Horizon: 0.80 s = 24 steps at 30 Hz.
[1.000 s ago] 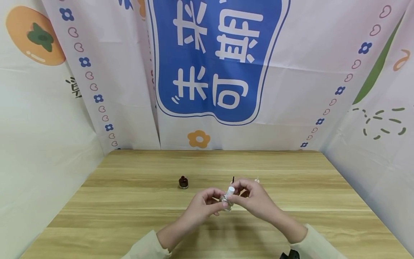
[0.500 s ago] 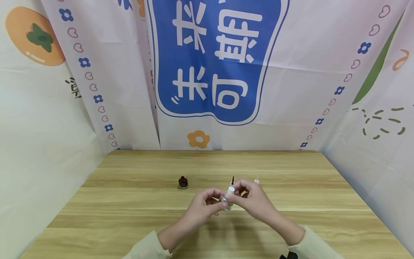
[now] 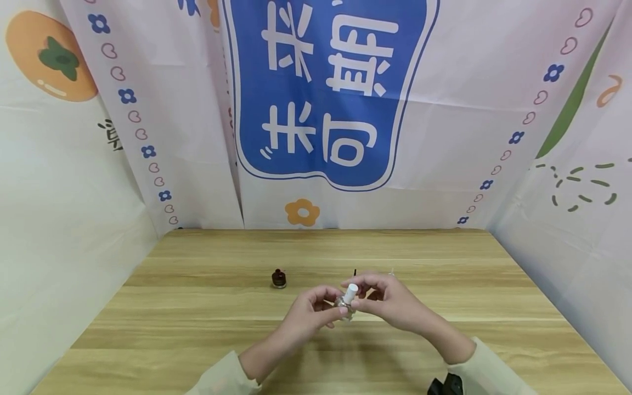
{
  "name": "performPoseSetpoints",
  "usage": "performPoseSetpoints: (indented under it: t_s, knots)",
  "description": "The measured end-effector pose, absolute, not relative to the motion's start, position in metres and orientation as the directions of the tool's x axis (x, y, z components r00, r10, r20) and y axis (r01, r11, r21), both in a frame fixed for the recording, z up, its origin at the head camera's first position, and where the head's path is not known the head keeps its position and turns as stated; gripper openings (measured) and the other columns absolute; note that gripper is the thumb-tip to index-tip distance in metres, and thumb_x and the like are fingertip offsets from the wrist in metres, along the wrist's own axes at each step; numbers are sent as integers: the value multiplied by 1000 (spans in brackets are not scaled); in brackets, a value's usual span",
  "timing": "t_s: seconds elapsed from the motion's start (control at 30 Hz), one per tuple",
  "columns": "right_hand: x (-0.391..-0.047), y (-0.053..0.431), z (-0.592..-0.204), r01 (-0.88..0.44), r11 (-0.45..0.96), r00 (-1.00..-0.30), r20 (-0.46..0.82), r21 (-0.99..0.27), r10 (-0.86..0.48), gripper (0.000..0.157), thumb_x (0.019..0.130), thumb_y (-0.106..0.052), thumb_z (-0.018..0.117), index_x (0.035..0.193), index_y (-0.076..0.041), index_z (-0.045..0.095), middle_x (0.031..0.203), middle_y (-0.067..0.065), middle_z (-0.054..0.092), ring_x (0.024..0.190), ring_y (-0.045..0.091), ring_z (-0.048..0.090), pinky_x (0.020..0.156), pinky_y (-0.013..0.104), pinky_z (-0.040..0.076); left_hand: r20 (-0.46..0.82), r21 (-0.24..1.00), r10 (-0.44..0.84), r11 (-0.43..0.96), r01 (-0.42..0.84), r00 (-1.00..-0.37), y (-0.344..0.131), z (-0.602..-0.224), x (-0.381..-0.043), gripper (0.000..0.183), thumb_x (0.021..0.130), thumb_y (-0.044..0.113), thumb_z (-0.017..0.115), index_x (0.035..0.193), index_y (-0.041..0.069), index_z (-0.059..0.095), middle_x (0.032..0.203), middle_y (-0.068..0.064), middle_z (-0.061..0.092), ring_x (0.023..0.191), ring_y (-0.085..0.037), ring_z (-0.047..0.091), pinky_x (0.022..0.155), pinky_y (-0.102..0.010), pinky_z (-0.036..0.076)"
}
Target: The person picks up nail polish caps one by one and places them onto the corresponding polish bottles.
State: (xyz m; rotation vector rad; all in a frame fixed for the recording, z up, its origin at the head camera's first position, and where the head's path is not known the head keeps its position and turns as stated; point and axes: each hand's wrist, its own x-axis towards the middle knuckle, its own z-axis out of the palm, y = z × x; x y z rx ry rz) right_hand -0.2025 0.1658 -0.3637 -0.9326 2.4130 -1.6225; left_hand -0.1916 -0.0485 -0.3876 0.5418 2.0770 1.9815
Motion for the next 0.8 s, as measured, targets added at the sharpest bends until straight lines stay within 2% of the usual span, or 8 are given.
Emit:
performPoseSetpoints:
  t_s: [0.2, 0.5, 0.8]
  knots:
    - [-203, 164, -366, -449, 222, -790, 269, -865, -551, 21, 93, -14, 66, 113, -7, 69, 97, 7, 63, 87, 20, 57, 69, 27, 52, 87, 994, 415, 26, 108, -906, -48, -390, -191, 27, 86, 10, 73, 109, -2, 64, 98, -6, 64, 80, -17, 59, 66, -25, 52]
    - [-201, 158, -367, -393, 283, -860, 240, -875, -451, 13, 89, -16, 72, 99, -9, 71, 93, 5, 62, 85, 20, 57, 69, 28, 52, 91, 994, 408, 22, 109, -908, -49, -391, -192, 28, 86, 10, 73, 109, -3, 63, 98, -7, 64, 80, -18, 60, 66, -25, 53]
    - [-198, 150, -370, -376, 307, -896, 259, -874, -360, 13, 87, -19, 75, 93, -9, 70, 87, 4, 62, 81, 18, 57, 68, 28, 52, 93, 994, 403, 13, 107, -911, -50, -391, -192, 27, 87, 10, 72, 109, -2, 64, 97, -6, 64, 80, -17, 60, 66, -26, 53]
